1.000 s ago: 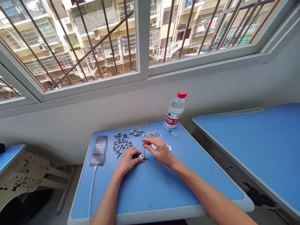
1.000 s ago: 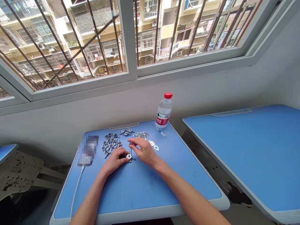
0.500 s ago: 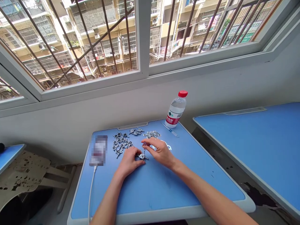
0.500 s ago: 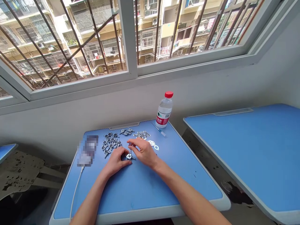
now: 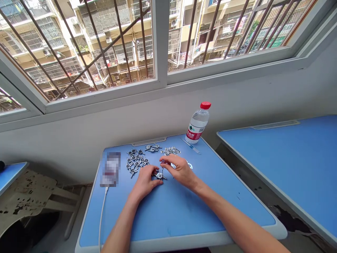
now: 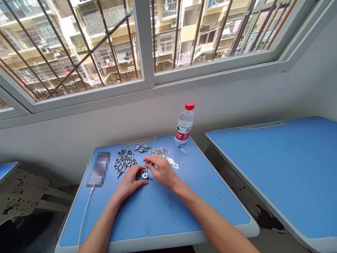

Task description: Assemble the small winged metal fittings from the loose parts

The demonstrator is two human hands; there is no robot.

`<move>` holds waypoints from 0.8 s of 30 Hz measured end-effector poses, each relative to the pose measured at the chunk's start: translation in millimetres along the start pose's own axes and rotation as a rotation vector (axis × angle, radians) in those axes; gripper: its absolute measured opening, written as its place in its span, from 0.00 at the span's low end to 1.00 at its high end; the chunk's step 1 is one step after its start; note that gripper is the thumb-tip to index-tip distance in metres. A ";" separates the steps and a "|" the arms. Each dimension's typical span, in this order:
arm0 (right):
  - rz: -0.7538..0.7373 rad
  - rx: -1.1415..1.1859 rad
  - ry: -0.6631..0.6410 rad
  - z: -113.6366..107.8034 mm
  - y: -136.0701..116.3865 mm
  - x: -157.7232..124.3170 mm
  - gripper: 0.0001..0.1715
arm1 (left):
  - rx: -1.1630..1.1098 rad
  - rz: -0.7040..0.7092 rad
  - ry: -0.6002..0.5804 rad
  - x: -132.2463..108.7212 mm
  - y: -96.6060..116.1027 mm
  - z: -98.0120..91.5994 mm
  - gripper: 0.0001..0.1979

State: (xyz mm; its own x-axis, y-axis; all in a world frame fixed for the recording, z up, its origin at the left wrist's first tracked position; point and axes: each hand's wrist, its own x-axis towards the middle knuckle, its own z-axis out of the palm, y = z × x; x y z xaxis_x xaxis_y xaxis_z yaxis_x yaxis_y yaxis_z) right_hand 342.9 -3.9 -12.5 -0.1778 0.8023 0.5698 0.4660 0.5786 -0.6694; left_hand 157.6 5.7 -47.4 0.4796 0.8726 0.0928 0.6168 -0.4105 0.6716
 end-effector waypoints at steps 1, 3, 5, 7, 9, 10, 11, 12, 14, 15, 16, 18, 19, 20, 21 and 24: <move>0.000 -0.003 -0.002 -0.4 -1.0 0.3 0.08 | 0.003 -0.005 0.004 0.0 0.6 0.0 0.14; 0.000 -0.005 -0.005 -0.9 -2.7 0.7 0.08 | 0.019 -0.006 0.008 0.0 1.9 -0.2 0.11; 0.003 -0.006 -0.009 -1.0 -3.8 0.8 0.08 | 0.029 -0.007 0.006 0.1 2.8 -0.5 0.10; 0.006 -0.008 -0.009 -0.6 -4.2 0.7 0.08 | 0.027 -0.009 0.004 0.3 3.2 -0.7 0.10; 0.012 -0.014 -0.006 0.0 -4.3 0.7 0.08 | 0.024 -0.007 0.007 0.5 3.3 -0.8 0.10; 0.014 -0.018 -0.004 0.3 -4.4 0.7 0.08 | 0.023 -0.007 0.008 0.5 3.4 -0.8 0.10; 0.016 -0.022 -0.003 0.6 -4.4 0.7 0.08 | 0.021 -0.007 0.010 0.4 3.5 -0.9 0.10; 0.016 -0.026 -0.002 0.9 -4.5 0.7 0.08 | 0.020 -0.007 0.009 0.4 3.8 -1.1 0.10; 0.016 -0.030 0.000 1.3 -4.9 0.7 0.08 | 0.016 -0.010 0.006 0.2 4.6 -1.5 0.10; 0.016 -0.033 0.002 1.5 -5.2 0.6 0.08 | 0.014 -0.011 0.005 0.1 5.0 -1.8 0.09; 0.015 -0.035 0.006 1.6 -5.6 0.6 0.08 | 0.013 -0.012 0.005 0.1 5.5 -2.1 0.10; 0.016 -0.036 0.011 1.7 -6.3 0.5 0.08 | 0.011 -0.016 0.005 0.1 6.3 -2.5 0.10; 0.017 -0.034 0.014 1.7 -6.7 0.4 0.08 | 0.010 -0.017 0.006 0.1 6.7 -2.7 0.10; 0.017 -0.031 0.017 1.8 -7.0 0.4 0.08 | 0.011 -0.018 0.006 0.1 7.0 -2.8 0.10; 0.018 -0.030 0.019 1.8 -7.3 0.3 0.08 | 0.011 -0.018 0.007 0.2 7.4 -2.9 0.10; 0.014 -0.033 0.028 2.1 -8.3 0.4 0.07 | 0.006 -0.019 0.012 0.0 8.5 -3.1 0.10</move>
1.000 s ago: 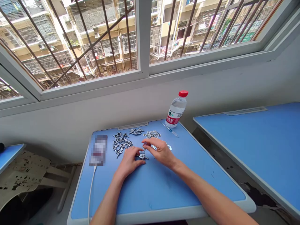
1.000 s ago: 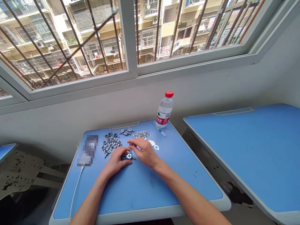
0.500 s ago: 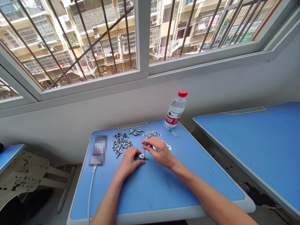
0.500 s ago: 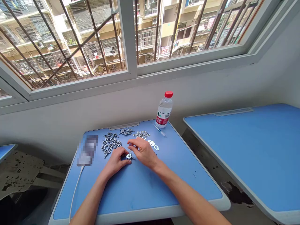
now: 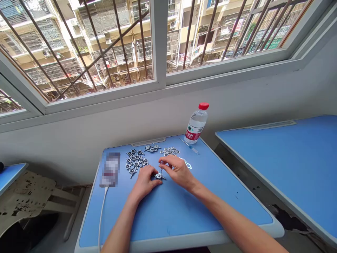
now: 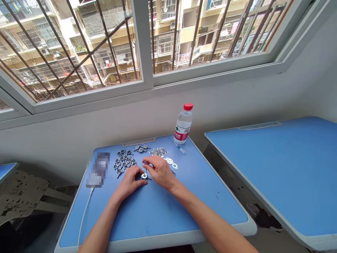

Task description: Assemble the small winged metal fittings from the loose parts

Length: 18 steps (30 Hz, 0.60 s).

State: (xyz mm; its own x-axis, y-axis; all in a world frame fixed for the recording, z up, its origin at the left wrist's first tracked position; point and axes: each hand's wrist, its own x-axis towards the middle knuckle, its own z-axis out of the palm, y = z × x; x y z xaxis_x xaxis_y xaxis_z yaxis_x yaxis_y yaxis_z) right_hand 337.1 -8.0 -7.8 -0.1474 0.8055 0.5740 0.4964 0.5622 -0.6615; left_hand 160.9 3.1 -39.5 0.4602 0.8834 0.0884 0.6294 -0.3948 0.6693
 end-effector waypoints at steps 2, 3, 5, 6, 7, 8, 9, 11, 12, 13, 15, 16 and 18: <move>-0.004 -0.003 0.004 0.3 -0.5 0.0 0.07 | -0.001 -0.004 0.000 -0.3 0.7 -0.2 0.10; -0.006 -0.004 0.006 0.5 -0.6 -0.1 0.07 | 0.000 -0.007 0.000 -0.5 1.0 -0.3 0.09; -0.005 -0.002 0.006 0.8 -0.1 -0.3 0.07 | 0.002 -0.007 -0.001 -0.8 1.1 -0.4 0.10; -0.005 0.000 0.006 0.9 0.6 -0.3 0.07 | 0.002 -0.005 0.000 -0.8 0.9 -0.3 0.10; -0.003 0.004 0.004 1.0 1.8 -0.4 0.07 | 0.002 -0.001 0.002 -0.9 0.6 -0.2 0.10; 0.001 0.009 0.000 1.0 3.4 -0.5 0.07 | 0.003 0.004 0.004 -0.9 0.2 0.0 0.10; 0.006 0.017 -0.002 0.9 5.2 -0.5 0.07 | 0.004 0.008 0.004 -0.8 -0.3 0.2 0.10; 0.019 0.034 -0.005 0.2 9.3 -0.4 0.07 | 0.008 0.011 0.001 -0.5 -1.3 0.7 0.10; 0.023 0.041 -0.008 -0.5 11.2 -0.4 0.07 | 0.011 0.011 0.000 -0.4 -1.9 0.9 0.10; 0.021 0.046 -0.012 -1.3 12.8 -0.3 0.08 | 0.012 0.010 -0.001 -0.3 -2.4 1.1 0.10; -0.001 0.043 -0.034 -3.2 14.9 -0.1 0.09 | 0.015 0.011 -0.003 -0.1 -3.3 1.2 0.10; -0.014 0.039 -0.050 -4.3 15.3 0.0 0.10 | 0.016 0.013 -0.005 0.0 -3.7 1.2 0.10; -0.032 0.030 -0.081 -6.3 15.3 0.2 0.11 | 0.015 0.017 -0.010 -0.1 -4.4 1.2 0.10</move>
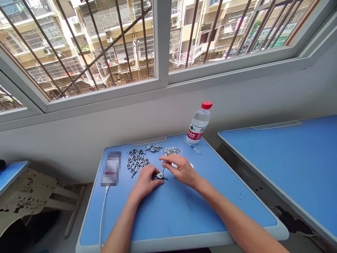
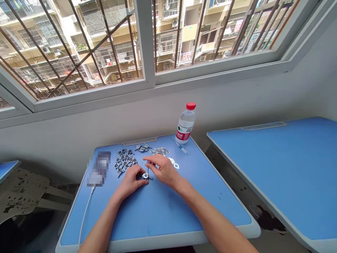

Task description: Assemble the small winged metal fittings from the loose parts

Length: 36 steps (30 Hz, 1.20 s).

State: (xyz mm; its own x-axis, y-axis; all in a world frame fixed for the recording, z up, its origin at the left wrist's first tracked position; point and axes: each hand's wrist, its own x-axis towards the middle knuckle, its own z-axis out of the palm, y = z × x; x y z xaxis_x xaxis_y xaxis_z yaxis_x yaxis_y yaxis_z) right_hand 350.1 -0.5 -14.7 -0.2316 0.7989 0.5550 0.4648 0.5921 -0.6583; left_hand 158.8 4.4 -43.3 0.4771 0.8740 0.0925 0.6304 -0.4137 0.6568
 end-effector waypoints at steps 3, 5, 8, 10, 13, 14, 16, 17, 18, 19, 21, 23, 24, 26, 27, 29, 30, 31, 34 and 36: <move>0.003 0.004 -0.045 -2.4 -1.5 0.2 0.13 | -0.003 0.000 0.004 -0.2 -1.1 0.4 0.11; 0.011 0.021 -0.070 -3.4 -2.6 0.4 0.14 | -0.007 -0.003 0.007 -0.2 -1.6 0.8 0.11; 0.021 0.047 -0.075 -3.8 -3.8 0.8 0.13 | -0.013 -0.004 0.006 0.0 -1.3 0.9 0.11; 0.021 0.042 -0.059 -3.9 -4.8 1.3 0.12 | -0.009 -0.009 0.004 0.1 -0.2 0.5 0.10; 0.014 0.009 -0.039 -4.0 -6.9 2.2 0.12 | -0.002 -0.019 0.001 -0.1 2.0 -0.3 0.10; 0.014 -0.002 -0.034 -3.9 -7.6 2.5 0.12 | -0.003 -0.020 0.000 -0.2 2.5 -0.4 0.09; 0.018 -0.021 -0.023 -3.6 -9.0 2.9 0.13 | -0.008 -0.017 0.001 -0.6 2.9 -0.4 0.10; 0.020 -0.028 -0.016 -3.3 -9.6 3.1 0.13 | -0.012 -0.015 0.003 -0.8 2.8 -0.2 0.10; 0.023 -0.034 -0.011 -2.9 -10.0 3.2 0.13 | -0.016 -0.014 0.005 -0.9 2.6 0.0 0.10; 0.023 -0.041 -0.006 -2.5 -10.5 3.2 0.14 | -0.019 -0.013 0.007 -0.9 2.3 0.2 0.10; 0.018 -0.055 0.004 -1.6 -11.2 3.0 0.14 | -0.019 -0.015 0.007 -0.9 2.0 0.3 0.10; 0.012 -0.063 0.009 -0.9 -11.7 2.6 0.14 | -0.017 -0.017 0.006 -0.6 2.2 0.1 0.09; 0.010 -0.063 0.009 -0.7 -11.8 2.3 0.14 | -0.016 -0.017 0.006 -0.5 2.6 -0.1 0.09; 0.013 -0.055 0.011 -0.3 -11.5 1.8 0.12 | -0.015 -0.015 0.010 -0.3 3.3 -0.4 0.09; 0.015 -0.048 0.013 0.0 -11.1 1.5 0.11 | -0.015 -0.013 0.011 -0.3 3.7 -0.5 0.09; 0.021 -0.034 0.018 0.5 -9.7 0.8 0.10 | -0.014 -0.011 0.011 -0.3 4.2 -0.6 0.10; 0.025 -0.027 0.021 0.8 -8.8 0.4 0.10 | -0.013 -0.011 0.011 -0.4 4.4 -0.7 0.10; 0.028 -0.021 0.024 1.2 -8.1 0.0 0.10 | -0.011 -0.011 0.008 -0.3 4.6 -0.9 0.10; 0.031 0.002 0.058 2.5 -6.9 -1.1 0.09 | -0.007 -0.015 0.004 -0.2 4.6 -1.6 0.10; 0.037 0.029 0.098 3.5 -7.9 -1.9 0.09 | -0.009 -0.013 0.004 -0.1 3.8 -1.7 0.10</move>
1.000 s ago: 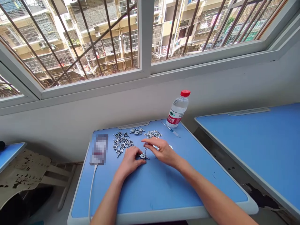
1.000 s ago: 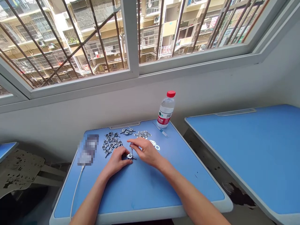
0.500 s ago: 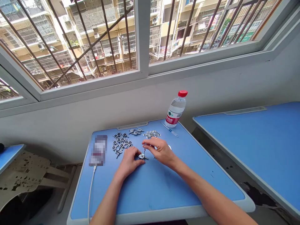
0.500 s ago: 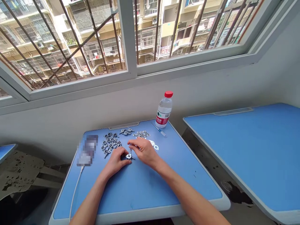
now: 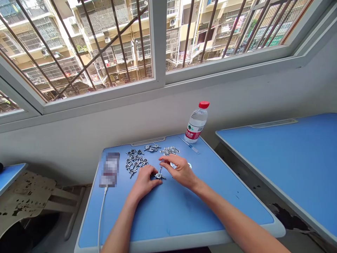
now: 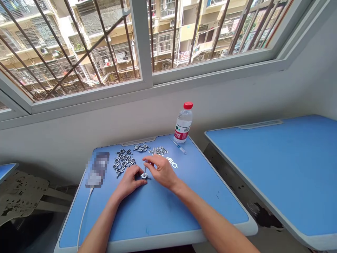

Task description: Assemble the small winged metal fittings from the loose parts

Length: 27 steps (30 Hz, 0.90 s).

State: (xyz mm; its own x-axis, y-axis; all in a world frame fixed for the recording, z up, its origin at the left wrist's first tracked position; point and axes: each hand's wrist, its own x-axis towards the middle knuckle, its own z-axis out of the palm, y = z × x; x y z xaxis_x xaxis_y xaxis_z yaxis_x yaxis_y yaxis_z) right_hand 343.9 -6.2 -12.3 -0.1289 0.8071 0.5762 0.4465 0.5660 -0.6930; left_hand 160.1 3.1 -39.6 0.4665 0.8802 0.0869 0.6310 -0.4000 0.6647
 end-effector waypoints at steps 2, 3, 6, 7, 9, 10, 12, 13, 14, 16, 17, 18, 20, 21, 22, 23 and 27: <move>-0.004 0.025 0.021 1.2 -1.8 -1.0 0.09 | -0.001 0.009 0.007 0.0 -1.6 0.8 0.10; -0.015 0.034 0.018 2.1 -2.8 -1.6 0.10 | 0.000 0.015 0.010 0.1 -2.6 1.4 0.10; -0.082 0.039 -0.027 5.1 -4.1 -3.6 0.11 | 0.008 0.025 0.017 0.2 -5.7 3.8 0.11; -0.101 0.036 -0.040 6.1 -3.8 -4.2 0.11 | 0.008 0.025 0.018 0.3 -6.5 4.4 0.11; -0.123 0.023 -0.055 7.9 -2.6 -5.0 0.12 | 0.005 0.022 0.019 0.5 -7.4 5.1 0.12; -0.127 0.016 -0.057 8.5 -1.9 -5.2 0.12 | 0.002 0.023 0.020 0.5 -7.5 5.2 0.12; -0.128 0.008 -0.057 8.9 -0.7 -5.2 0.12 | -0.003 0.028 0.021 0.6 -7.4 5.1 0.12; -0.129 0.008 -0.057 8.9 -0.4 -5.1 0.12 | -0.004 0.031 0.022 0.7 -7.3 5.1 0.12; -0.131 0.009 -0.057 8.7 -0.4 -4.9 0.12 | -0.003 0.032 0.023 0.7 -7.3 5.1 0.12; -0.136 0.013 -0.062 8.0 -0.8 -4.4 0.12 | 0.001 0.033 0.027 0.8 -7.6 5.3 0.12; -0.140 0.012 -0.066 7.6 -1.3 -4.1 0.12 | 0.003 0.035 0.029 0.9 -7.9 5.5 0.12; -0.146 0.010 -0.071 7.3 -1.8 -3.8 0.13 | 0.006 0.037 0.030 1.0 -8.1 5.7 0.12; -0.174 0.007 -0.082 7.2 -2.9 -3.4 0.14 | 0.012 0.042 0.031 1.2 -8.4 5.9 0.11; -0.195 0.008 -0.089 7.4 -3.2 -3.3 0.14 | 0.015 0.043 0.030 1.2 -8.3 5.9 0.11; -0.219 0.011 -0.095 7.9 -3.5 -3.4 0.15 | 0.017 0.044 0.030 1.2 -8.0 5.7 0.11; -0.240 0.016 -0.103 8.7 -3.5 -3.7 0.15 | 0.018 0.045 0.029 1.2 -7.4 5.5 0.10; -0.242 0.046 -0.121 12.8 -2.9 -5.6 0.15 | -0.005 0.058 0.023 1.3 -4.9 4.1 0.07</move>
State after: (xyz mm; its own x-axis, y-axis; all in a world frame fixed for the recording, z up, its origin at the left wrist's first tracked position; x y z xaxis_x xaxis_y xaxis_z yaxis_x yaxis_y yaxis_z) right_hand 332.0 -10.2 -19.1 -0.3333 0.6601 0.6732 0.3495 0.7497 -0.5620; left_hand 160.2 5.2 -45.7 0.4873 0.8616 0.1424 0.6004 -0.4490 0.6618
